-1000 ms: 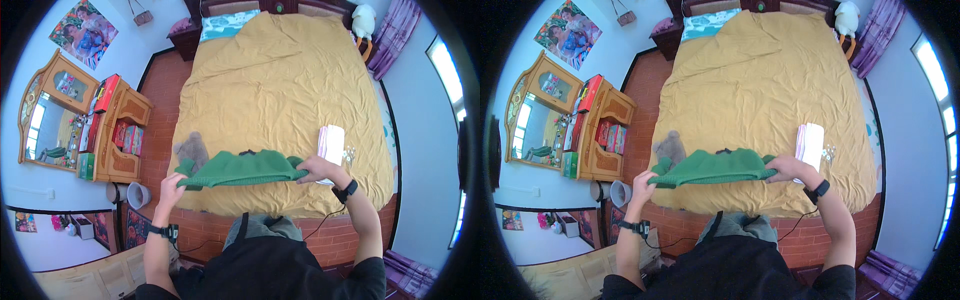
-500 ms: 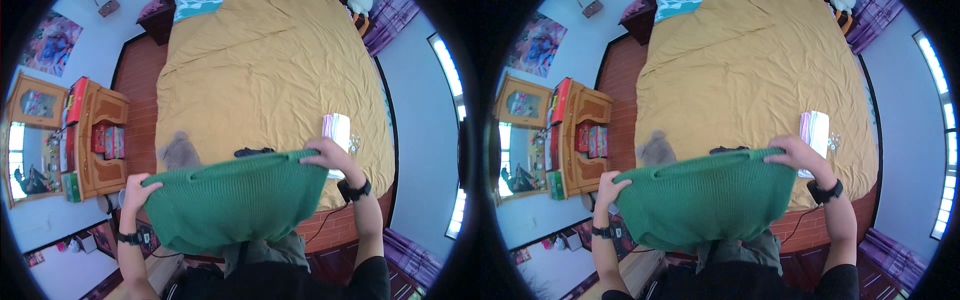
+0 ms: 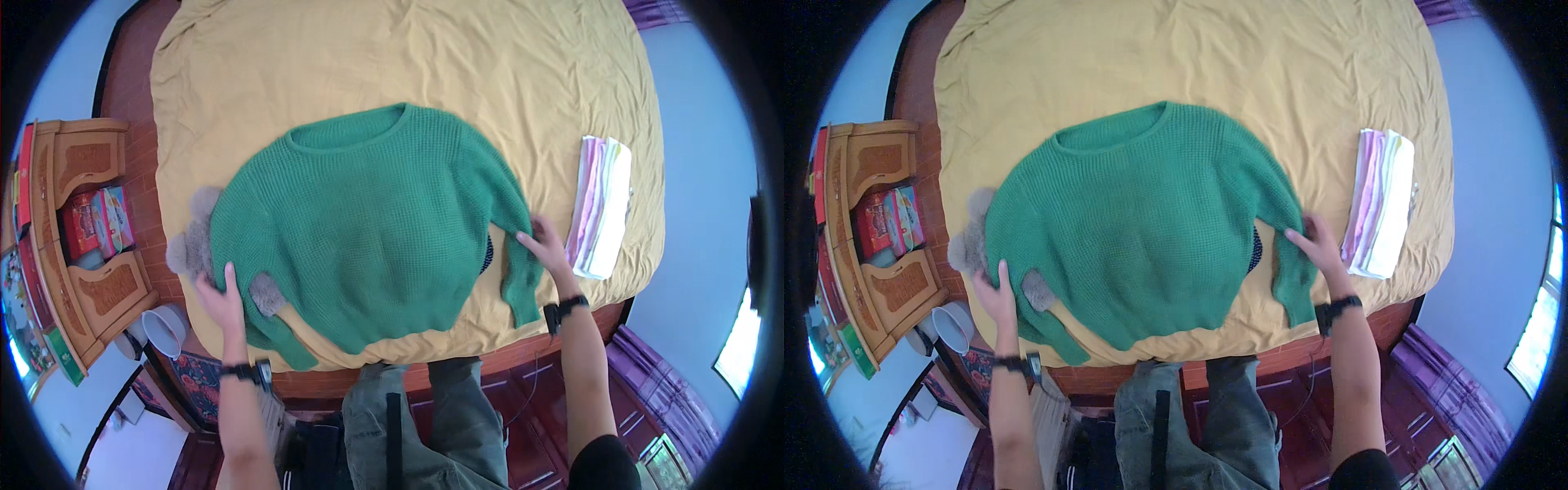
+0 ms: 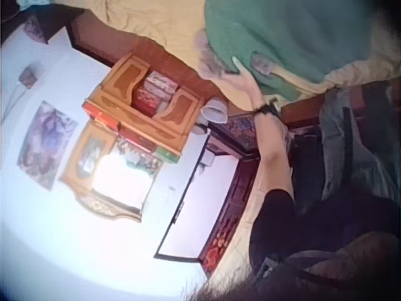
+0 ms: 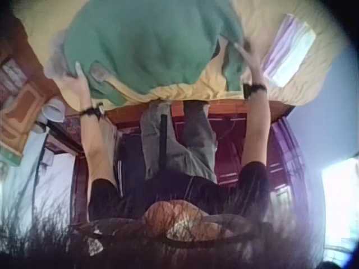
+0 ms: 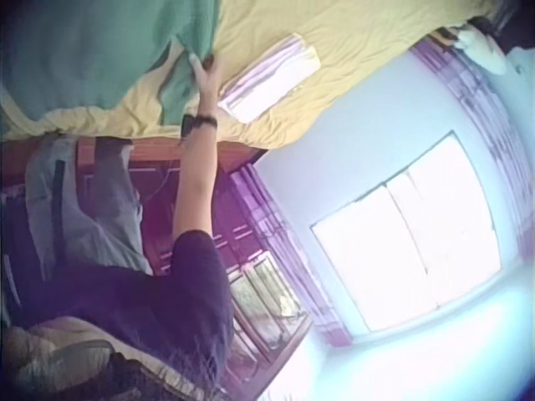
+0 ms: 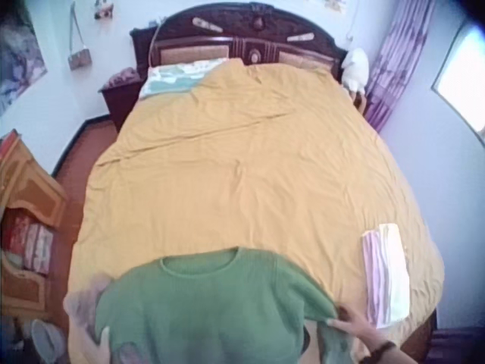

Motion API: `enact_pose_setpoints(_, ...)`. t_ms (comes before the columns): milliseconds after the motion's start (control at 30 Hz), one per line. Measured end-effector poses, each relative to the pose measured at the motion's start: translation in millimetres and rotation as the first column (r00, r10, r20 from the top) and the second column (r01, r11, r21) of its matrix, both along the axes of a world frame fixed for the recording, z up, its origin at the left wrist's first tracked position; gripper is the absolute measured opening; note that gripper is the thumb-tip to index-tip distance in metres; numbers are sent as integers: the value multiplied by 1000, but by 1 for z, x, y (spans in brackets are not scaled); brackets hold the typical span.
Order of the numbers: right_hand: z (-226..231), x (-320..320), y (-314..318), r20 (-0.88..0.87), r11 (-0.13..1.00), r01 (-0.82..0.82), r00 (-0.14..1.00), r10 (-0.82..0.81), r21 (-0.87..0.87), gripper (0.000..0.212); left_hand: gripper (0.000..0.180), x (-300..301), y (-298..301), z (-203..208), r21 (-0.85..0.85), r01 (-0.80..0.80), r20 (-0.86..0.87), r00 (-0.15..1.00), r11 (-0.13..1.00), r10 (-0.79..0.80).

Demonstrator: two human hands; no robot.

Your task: The person picks up folded clothes from a bed, including a pink garment and black pants, and places them into a wooden closet. The person then picks up several white cloths, a green sweater, and a black tank top, folding each item by hand on the bed before placing them into the closet.

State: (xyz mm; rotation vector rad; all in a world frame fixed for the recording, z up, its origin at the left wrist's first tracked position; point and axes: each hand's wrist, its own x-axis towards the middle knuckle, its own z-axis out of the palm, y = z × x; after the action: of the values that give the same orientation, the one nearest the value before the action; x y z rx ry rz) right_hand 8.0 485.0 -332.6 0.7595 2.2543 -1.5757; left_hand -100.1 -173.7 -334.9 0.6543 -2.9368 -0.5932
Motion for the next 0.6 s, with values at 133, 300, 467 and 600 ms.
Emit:
enact_pose_setpoints(133, 1, 95, -18, 187, 991, 137, 973, -136, 4, 44, 44, 101, -37, 24, 447, -152, 101, 988, 882, 119)
enact_pose_setpoints(300, 12, 182, -17, 421, 967, 217, 896, -143, -135, 41, 42, 181, -20, 11, 735, -501, 535, 843, 457, 65)
enact_pose_setpoints(467, 90, 162, -29, 224, 816, 559, 822, -523, -145, 33, 33, 197, -34, 32, 695, -531, 473, 845, 485, 248)
enact_pose_setpoints(600, 208, 98, -18, -225, 819, 574, 795, -563, -17, 54, 8, 181, -92, 101, 392, -199, -14, 975, 898, 222)
